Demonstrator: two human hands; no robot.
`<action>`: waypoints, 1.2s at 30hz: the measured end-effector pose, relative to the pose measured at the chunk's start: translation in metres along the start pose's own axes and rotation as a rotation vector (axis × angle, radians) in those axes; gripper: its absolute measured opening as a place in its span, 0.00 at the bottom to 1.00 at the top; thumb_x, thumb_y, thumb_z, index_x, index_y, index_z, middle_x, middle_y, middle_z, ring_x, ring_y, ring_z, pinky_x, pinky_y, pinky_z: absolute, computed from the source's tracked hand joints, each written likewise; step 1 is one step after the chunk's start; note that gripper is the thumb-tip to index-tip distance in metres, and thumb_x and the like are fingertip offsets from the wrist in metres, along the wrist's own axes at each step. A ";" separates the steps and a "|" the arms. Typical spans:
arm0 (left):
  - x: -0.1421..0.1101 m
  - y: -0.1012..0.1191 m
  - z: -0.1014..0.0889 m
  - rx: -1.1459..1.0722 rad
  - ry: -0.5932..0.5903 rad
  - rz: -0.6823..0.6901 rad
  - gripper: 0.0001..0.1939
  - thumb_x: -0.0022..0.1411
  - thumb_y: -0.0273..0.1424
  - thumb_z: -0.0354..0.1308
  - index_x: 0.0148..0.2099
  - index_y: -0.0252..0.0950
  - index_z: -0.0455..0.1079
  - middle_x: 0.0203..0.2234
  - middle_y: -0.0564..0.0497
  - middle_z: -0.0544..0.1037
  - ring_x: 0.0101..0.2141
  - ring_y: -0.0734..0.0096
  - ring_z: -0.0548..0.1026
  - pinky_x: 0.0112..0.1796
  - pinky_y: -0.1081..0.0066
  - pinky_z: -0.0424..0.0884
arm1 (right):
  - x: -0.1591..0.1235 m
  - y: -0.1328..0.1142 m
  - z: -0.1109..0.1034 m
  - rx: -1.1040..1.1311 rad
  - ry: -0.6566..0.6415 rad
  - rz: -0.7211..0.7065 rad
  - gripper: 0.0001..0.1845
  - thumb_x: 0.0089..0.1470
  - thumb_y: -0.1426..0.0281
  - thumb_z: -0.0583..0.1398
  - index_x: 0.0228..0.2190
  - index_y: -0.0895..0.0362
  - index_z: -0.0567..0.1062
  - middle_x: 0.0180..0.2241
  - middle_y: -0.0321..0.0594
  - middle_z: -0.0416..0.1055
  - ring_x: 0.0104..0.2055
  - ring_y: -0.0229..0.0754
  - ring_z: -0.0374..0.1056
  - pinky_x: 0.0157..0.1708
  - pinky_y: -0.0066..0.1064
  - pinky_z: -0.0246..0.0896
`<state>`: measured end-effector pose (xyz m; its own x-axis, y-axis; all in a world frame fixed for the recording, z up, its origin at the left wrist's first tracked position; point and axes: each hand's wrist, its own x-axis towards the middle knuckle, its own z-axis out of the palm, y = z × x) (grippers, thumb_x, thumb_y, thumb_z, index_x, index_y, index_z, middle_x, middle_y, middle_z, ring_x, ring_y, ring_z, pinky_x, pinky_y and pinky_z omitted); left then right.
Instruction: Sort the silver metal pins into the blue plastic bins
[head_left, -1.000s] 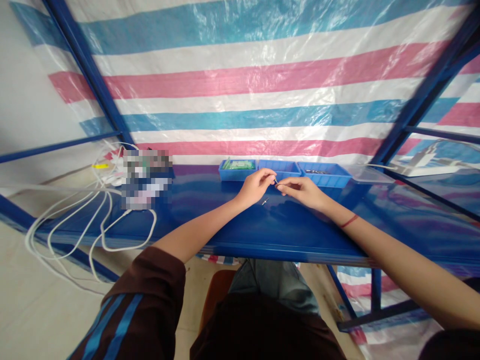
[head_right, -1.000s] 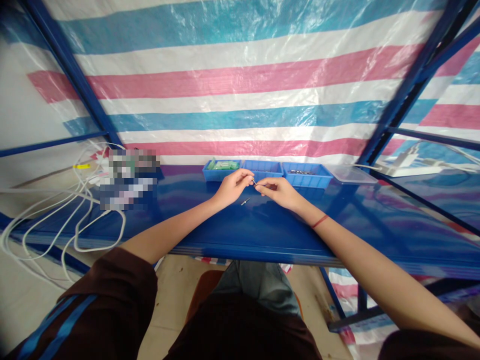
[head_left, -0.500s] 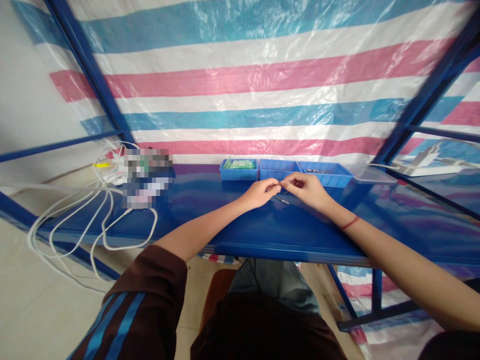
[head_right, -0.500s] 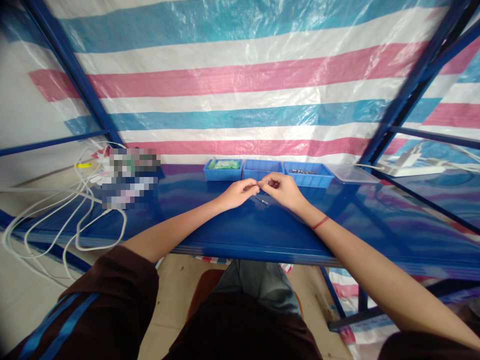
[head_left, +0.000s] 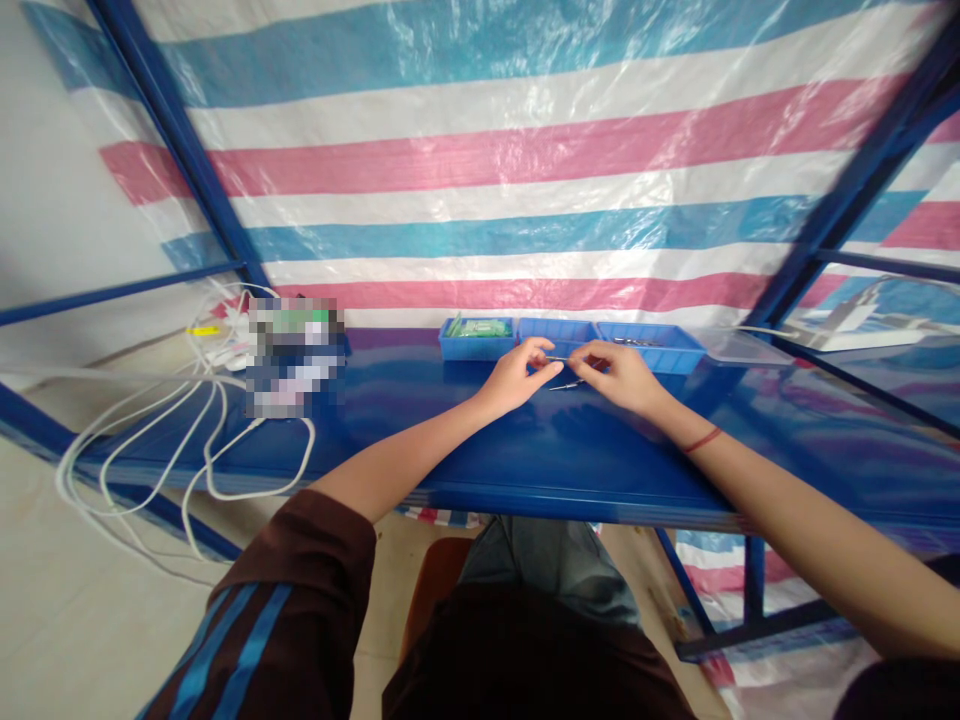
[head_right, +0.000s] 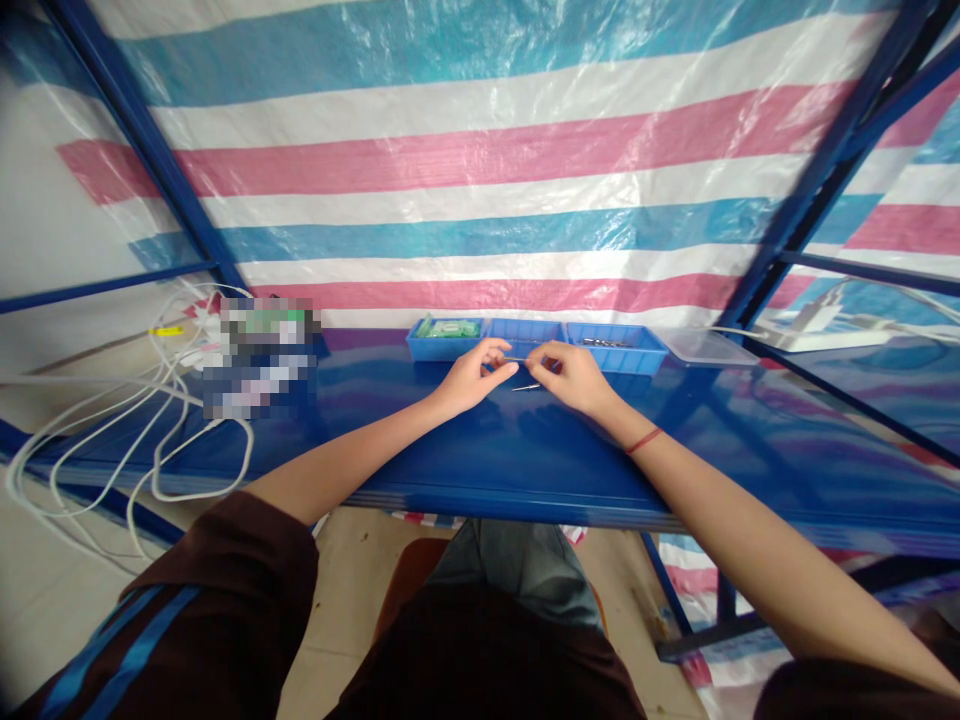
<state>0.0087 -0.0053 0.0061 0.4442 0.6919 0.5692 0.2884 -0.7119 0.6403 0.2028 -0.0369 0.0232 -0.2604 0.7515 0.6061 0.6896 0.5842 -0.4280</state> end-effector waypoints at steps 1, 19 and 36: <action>0.000 -0.001 -0.001 0.060 0.005 0.029 0.19 0.61 0.36 0.57 0.52 0.35 0.64 0.38 0.48 0.76 0.41 0.68 0.74 0.46 0.66 0.69 | 0.002 0.005 -0.003 -0.072 0.023 0.021 0.16 0.55 0.59 0.55 0.28 0.57 0.76 0.31 0.45 0.76 0.29 0.44 0.69 0.31 0.35 0.63; 0.001 -0.010 -0.005 0.574 -0.486 0.102 0.21 0.69 0.37 0.43 0.57 0.38 0.68 0.57 0.45 0.69 0.57 0.61 0.66 0.57 0.59 0.60 | 0.002 0.051 -0.031 -0.568 -0.025 0.063 0.22 0.57 0.58 0.53 0.40 0.62 0.76 0.39 0.56 0.72 0.42 0.56 0.68 0.44 0.44 0.62; 0.000 -0.009 -0.005 0.615 -0.505 0.090 0.21 0.68 0.37 0.43 0.58 0.39 0.67 0.58 0.46 0.68 0.57 0.60 0.66 0.57 0.61 0.60 | -0.011 0.029 0.006 -0.466 -0.314 -0.060 0.26 0.59 0.54 0.51 0.44 0.60 0.77 0.44 0.52 0.75 0.44 0.54 0.72 0.45 0.42 0.66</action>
<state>0.0023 0.0021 0.0026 0.7759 0.5953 0.2087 0.5838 -0.8030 0.1199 0.2217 -0.0259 0.0001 -0.4478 0.8180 0.3610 0.8744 0.4850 -0.0144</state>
